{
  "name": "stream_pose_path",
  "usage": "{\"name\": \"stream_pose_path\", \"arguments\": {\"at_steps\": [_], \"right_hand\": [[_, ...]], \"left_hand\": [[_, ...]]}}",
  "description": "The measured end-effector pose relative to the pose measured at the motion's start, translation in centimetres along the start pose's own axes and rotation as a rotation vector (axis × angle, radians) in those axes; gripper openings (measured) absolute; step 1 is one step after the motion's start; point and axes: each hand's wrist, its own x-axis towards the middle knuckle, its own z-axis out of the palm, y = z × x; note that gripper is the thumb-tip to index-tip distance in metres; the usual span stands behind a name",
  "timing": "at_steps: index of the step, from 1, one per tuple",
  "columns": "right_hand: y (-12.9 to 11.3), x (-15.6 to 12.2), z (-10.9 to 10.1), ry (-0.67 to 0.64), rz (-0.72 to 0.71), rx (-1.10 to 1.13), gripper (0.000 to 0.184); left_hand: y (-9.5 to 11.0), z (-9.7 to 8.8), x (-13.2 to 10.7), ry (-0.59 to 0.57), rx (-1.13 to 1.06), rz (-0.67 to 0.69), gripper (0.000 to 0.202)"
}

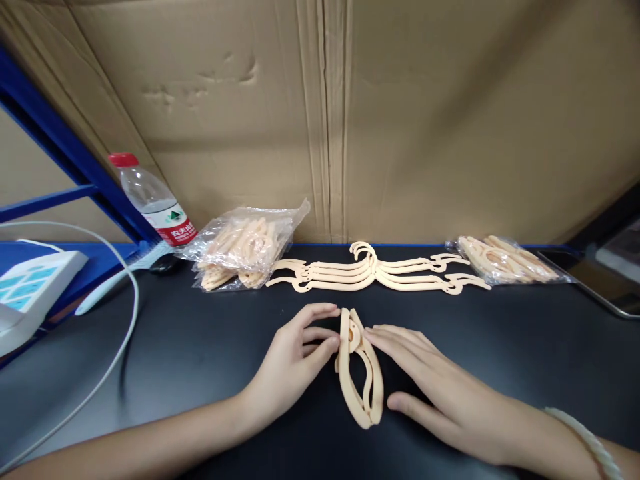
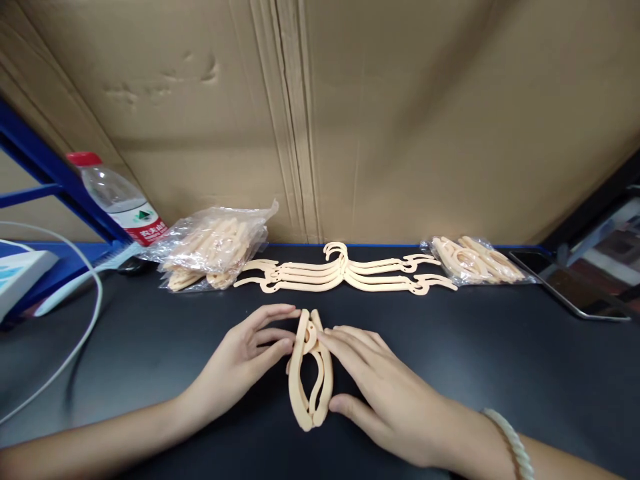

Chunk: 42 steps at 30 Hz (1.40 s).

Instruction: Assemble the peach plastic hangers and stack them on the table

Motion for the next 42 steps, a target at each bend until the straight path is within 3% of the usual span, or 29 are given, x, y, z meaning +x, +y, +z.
{"name": "stream_pose_path", "arguments": {"at_steps": [4,8,11,15,22,28,32,38,42], "right_hand": [[0.6,-0.4,0.1,0.058,-0.042,-0.101,0.058],[0.7,-0.5,-0.1,0.098,-0.14,-0.169,0.046],[0.4,-0.3,-0.2,0.065,-0.199,-0.184,0.042],[0.5,-0.1,0.0,0.046,-0.193,-0.18,0.042],[1.5,0.0,0.6,0.054,-0.136,-0.193,0.047],[1.5,0.3,-0.3,0.059,-0.144,-0.142,0.046],[3.5,0.2,-1.5,0.248,-0.131,-0.173,0.036],[8.6,0.0,-3.7,0.626,0.022,-0.346,0.022],[10.0,0.2,-3.8,0.616,0.04,-0.388,0.02]], "left_hand": [[0.8,-1.0,-0.6,-0.117,0.392,0.23,0.032],[1.6,-1.6,-1.2,-0.358,0.67,0.449,0.049],[1.7,-1.6,-1.5,-0.438,0.769,0.519,0.064],[1.3,-1.5,-1.4,-0.476,0.883,0.539,0.06],[0.7,-1.7,-0.5,-0.438,0.875,0.547,0.06],[0.6,-1.7,-0.3,-0.427,0.865,0.565,0.061],[0.7,-2.1,-0.4,-0.363,0.852,0.574,0.06],[0.3,-2.9,0.4,-0.195,0.806,0.53,0.045],[0.3,-3.0,0.6,-0.157,0.764,0.453,0.037]]}}
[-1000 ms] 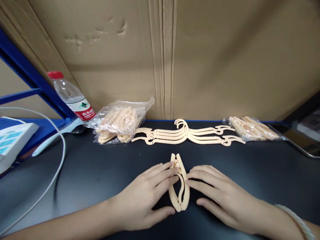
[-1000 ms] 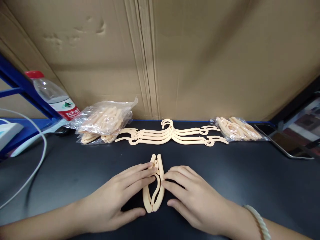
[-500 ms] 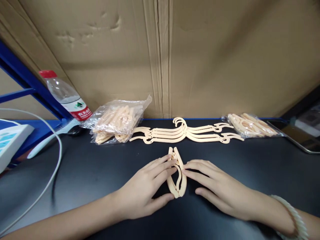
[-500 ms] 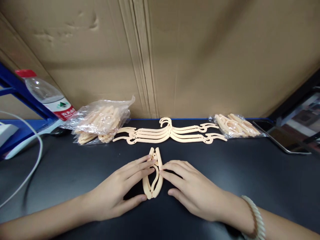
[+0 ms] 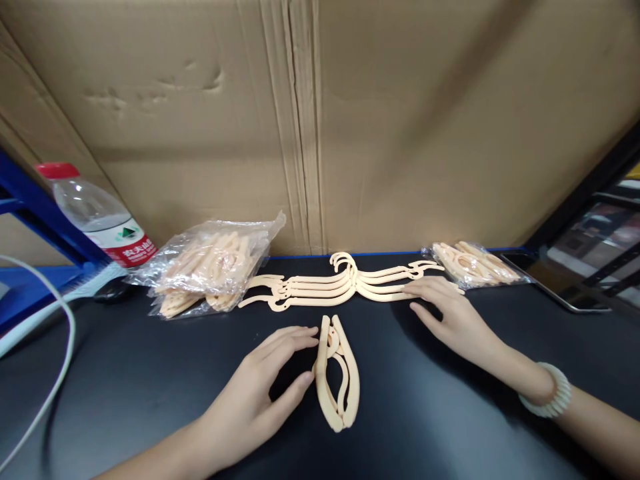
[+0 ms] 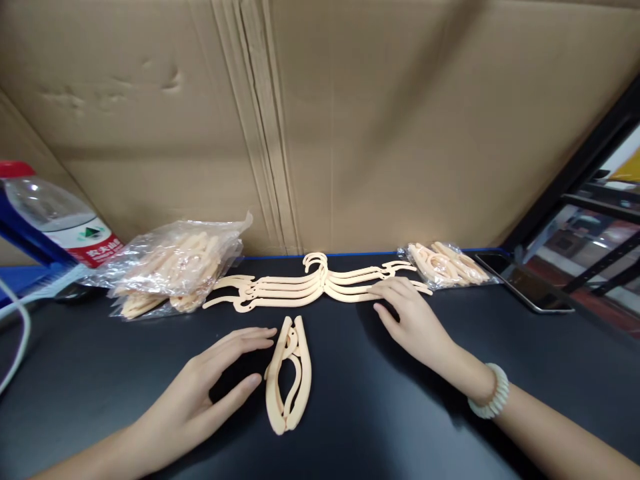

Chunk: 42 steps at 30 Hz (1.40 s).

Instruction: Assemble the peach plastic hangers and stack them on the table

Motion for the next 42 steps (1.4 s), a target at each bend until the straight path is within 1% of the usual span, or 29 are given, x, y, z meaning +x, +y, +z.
{"name": "stream_pose_path", "arguments": {"at_steps": [3,6,14,21,29,33,36,39,42], "right_hand": [[-0.2,-0.2,0.4,-0.067,-0.022,-0.017,0.027],[-0.5,-0.5,0.6,-0.104,-0.03,-0.045,0.03],[0.0,-0.8,0.9,-0.14,-0.041,-0.079,0.03],[0.2,-0.8,0.9,-0.162,-0.044,-0.075,0.031],[0.1,-0.2,1.3,-0.154,-0.044,-0.031,0.024],[-0.3,0.3,1.5,-0.134,-0.039,0.024,0.019],[-0.5,0.2,1.4,-0.138,-0.008,0.061,0.02],[-0.3,-0.2,1.0,-0.111,0.047,0.078,0.017],[0.1,-0.3,0.3,-0.08,0.052,0.058,0.015]], "left_hand": [[0.2,-0.1,0.0,-0.014,-0.03,-0.004,0.034],[0.3,-0.2,0.1,-0.025,-0.05,-0.011,0.033],[0.3,-0.1,-0.1,-0.04,-0.108,-0.055,0.03],[0.4,-0.3,0.1,-0.031,-0.127,-0.087,0.029],[0.2,-0.2,0.1,-0.017,-0.122,-0.095,0.028],[0.2,-0.2,0.0,-0.003,-0.126,-0.123,0.029],[0.4,-0.4,0.0,0.019,-0.149,-0.154,0.028],[0.4,-0.5,0.0,0.058,-0.21,-0.201,0.026],[0.2,-0.5,0.0,0.109,-0.366,-0.243,0.02]]}}
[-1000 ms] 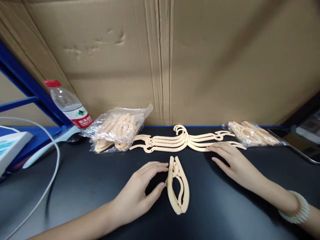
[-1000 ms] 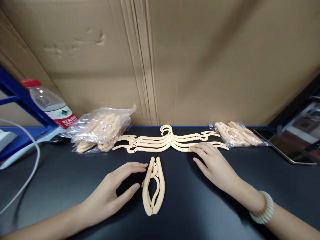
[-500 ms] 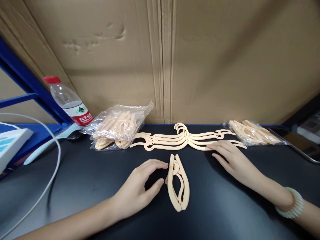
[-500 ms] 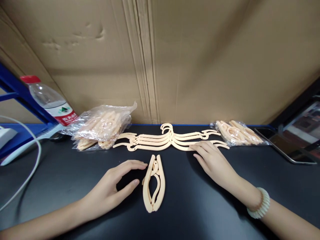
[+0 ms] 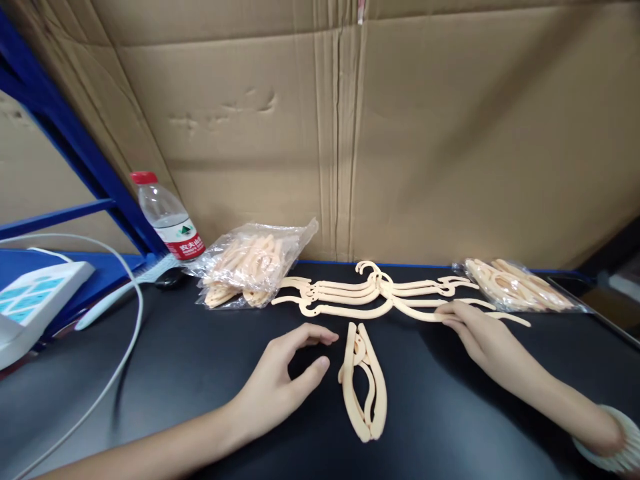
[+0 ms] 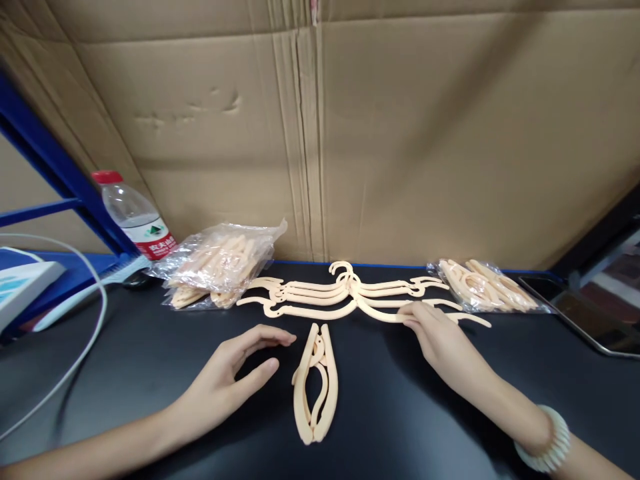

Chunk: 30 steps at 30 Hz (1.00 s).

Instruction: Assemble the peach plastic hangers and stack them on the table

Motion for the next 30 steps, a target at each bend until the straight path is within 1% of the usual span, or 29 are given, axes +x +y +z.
{"name": "stream_pose_path", "arguments": {"at_steps": [3,6,9,12,14,19,21,24,26,28,30], "right_hand": [[0.3,0.1,-0.8,0.079,-0.036,-0.066,0.014],[0.2,0.3,-1.5,0.162,-0.052,-0.124,0.013],[-0.1,0.3,-1.7,0.213,-0.051,-0.156,0.014],[-0.6,0.1,-1.6,0.244,-0.074,-0.165,0.013],[-1.0,0.0,-1.6,0.237,-0.106,-0.16,0.013],[-1.9,-0.1,-1.6,0.232,-0.155,-0.142,0.012],[-2.3,-0.1,-1.4,0.221,-0.151,-0.122,0.012],[-3.1,-0.3,-1.0,0.176,-0.143,-0.079,0.012],[-3.6,-0.5,-0.7,0.154,-0.136,-0.05,0.013],[-4.0,-0.8,-0.5,0.14,-0.131,-0.022,0.013],[-4.2,-0.9,-0.4,0.127,-0.126,0.0,0.013]], "left_hand": [[-0.4,-0.1,-0.1,0.068,-0.208,-0.025,0.014],[-0.7,0.1,-0.3,0.2,-0.347,-0.029,0.012],[-0.8,0.4,-0.5,0.315,-0.385,-0.01,0.014],[-0.9,0.6,-0.7,0.351,-0.358,0.04,0.014],[-0.8,0.8,-0.8,0.357,-0.336,0.095,0.016],[-0.6,1.2,-1.0,0.355,-0.309,0.247,0.033],[-0.6,1.3,-1.1,0.301,-0.266,0.278,0.046],[-0.6,1.3,-1.2,0.189,-0.151,0.317,0.077],[-0.8,1.3,-1.2,0.142,-0.085,0.327,0.091],[-1.1,1.4,-1.1,0.135,-0.08,0.315,0.093],[-1.4,1.5,-1.0,0.15,-0.12,0.292,0.089]]}}
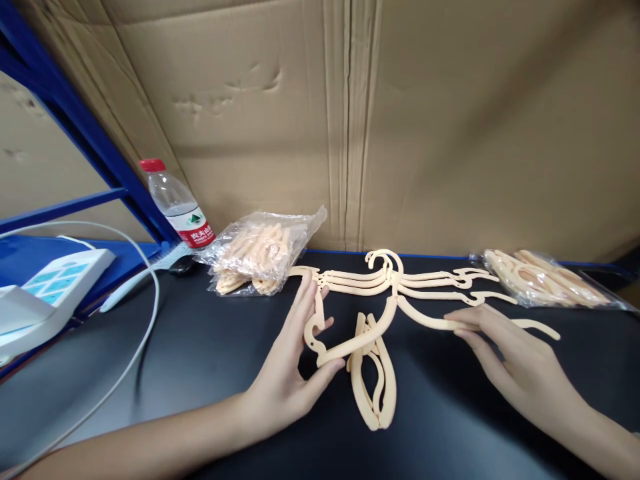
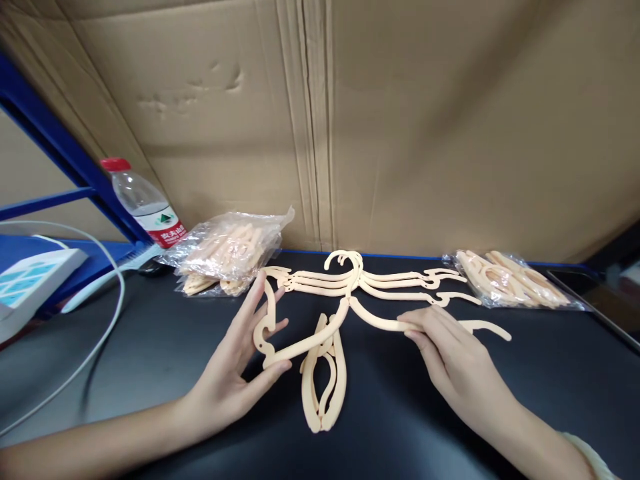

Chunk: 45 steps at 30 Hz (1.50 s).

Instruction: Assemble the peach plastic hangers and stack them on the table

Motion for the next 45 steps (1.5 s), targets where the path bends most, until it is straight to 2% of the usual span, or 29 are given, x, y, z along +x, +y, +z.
{"name": "stream_pose_path", "arguments": {"at_steps": [4,10,18,22,25,27,30,36,42,45], "right_hand": [[0.0,-0.1,0.2,-0.011,0.019,0.028,0.013],[0.0,0.0,0.5,-0.042,0.022,0.07,0.014],[0.0,0.0,0.4,-0.068,-0.028,0.068,0.016],[0.2,0.0,0.3,-0.076,-0.061,0.053,0.025],[0.5,0.0,0.2,-0.069,-0.071,0.031,0.031],[0.6,0.0,0.0,-0.065,-0.077,0.014,0.034],[0.9,0.2,-0.7,-0.012,-0.083,-0.086,0.032],[1.2,0.4,-2.1,0.081,-0.102,-0.405,0.015],[1.2,0.1,-2.1,0.048,-0.137,-0.656,0.026],[1.3,0.1,-1.8,0.04,-0.135,-0.666,0.026]], "left_hand": [[-0.3,0.1,0.0,0.028,-0.054,-0.017,0.085],[0.0,0.0,0.2,-0.026,-0.025,-0.09,0.076],[-0.1,-0.1,0.2,0.067,-0.117,-0.111,0.068],[0.1,-0.3,0.6,0.092,-0.251,-0.249,0.058],[0.3,-0.3,1.1,0.073,-0.279,-0.381,0.038],[0.4,-0.3,1.5,0.104,-0.281,-0.437,0.03],[0.5,-0.3,1.9,0.144,-0.31,-0.488,0.032],[0.6,-0.5,2.1,0.169,-0.313,-0.504,0.03],[0.4,-0.6,2.1,0.18,-0.295,-0.509,0.031],[0.2,-0.7,2.0,0.179,-0.278,-0.511,0.03]]}}
